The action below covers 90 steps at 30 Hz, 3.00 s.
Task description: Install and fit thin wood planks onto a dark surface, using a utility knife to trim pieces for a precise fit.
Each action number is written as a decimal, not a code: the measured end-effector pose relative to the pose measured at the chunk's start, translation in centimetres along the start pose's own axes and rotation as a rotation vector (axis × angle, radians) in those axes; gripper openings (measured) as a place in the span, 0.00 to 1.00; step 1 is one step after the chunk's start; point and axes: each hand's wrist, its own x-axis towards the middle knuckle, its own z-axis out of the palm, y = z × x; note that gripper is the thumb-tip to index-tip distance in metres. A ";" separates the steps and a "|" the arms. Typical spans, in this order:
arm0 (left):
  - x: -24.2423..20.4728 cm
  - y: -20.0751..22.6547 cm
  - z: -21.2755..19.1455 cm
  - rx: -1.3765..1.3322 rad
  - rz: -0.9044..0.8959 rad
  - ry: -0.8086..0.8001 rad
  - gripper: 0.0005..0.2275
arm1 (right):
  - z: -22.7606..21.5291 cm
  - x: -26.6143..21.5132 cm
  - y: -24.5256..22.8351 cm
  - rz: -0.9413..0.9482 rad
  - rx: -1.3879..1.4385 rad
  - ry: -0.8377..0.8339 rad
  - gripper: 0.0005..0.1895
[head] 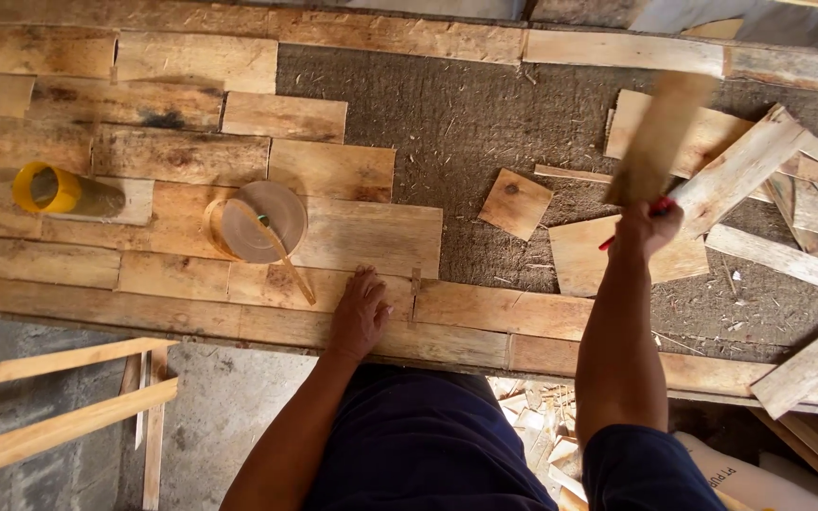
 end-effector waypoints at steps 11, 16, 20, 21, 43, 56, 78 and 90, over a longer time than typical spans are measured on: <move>0.9 0.8 -1.0 0.061 -0.029 -0.068 0.17 | -1.6 1.8 3.3 -0.336 -0.222 0.375 0.14; 1.2 0.9 -1.4 0.057 -0.040 -0.077 0.17 | 3.4 2.6 0.9 -0.606 -0.828 -0.103 0.06; 1.4 0.9 -2.2 0.027 -0.029 -0.064 0.17 | 5.8 2.1 -2.1 -0.795 -1.127 -0.261 0.04; 1.4 1.1 -2.3 0.010 -0.024 -0.060 0.18 | 6.1 2.2 -2.8 -0.796 -1.191 -0.288 0.05; 1.4 1.0 -3.1 0.002 -0.022 -0.104 0.17 | 7.3 4.8 -5.1 -0.686 -1.581 -0.512 0.14; 1.9 1.7 -3.4 0.021 -0.004 -0.114 0.18 | 3.6 1.7 -3.3 -1.113 -0.836 -0.092 0.04; 13.1 0.6 4.3 -1.452 -0.880 0.108 0.11 | 3.8 -32.6 -3.6 -0.348 -0.167 -0.851 0.13; 16.5 -6.0 -0.5 -1.254 -0.767 0.471 0.10 | 1.9 -20.0 3.6 -0.594 -0.650 -0.493 0.10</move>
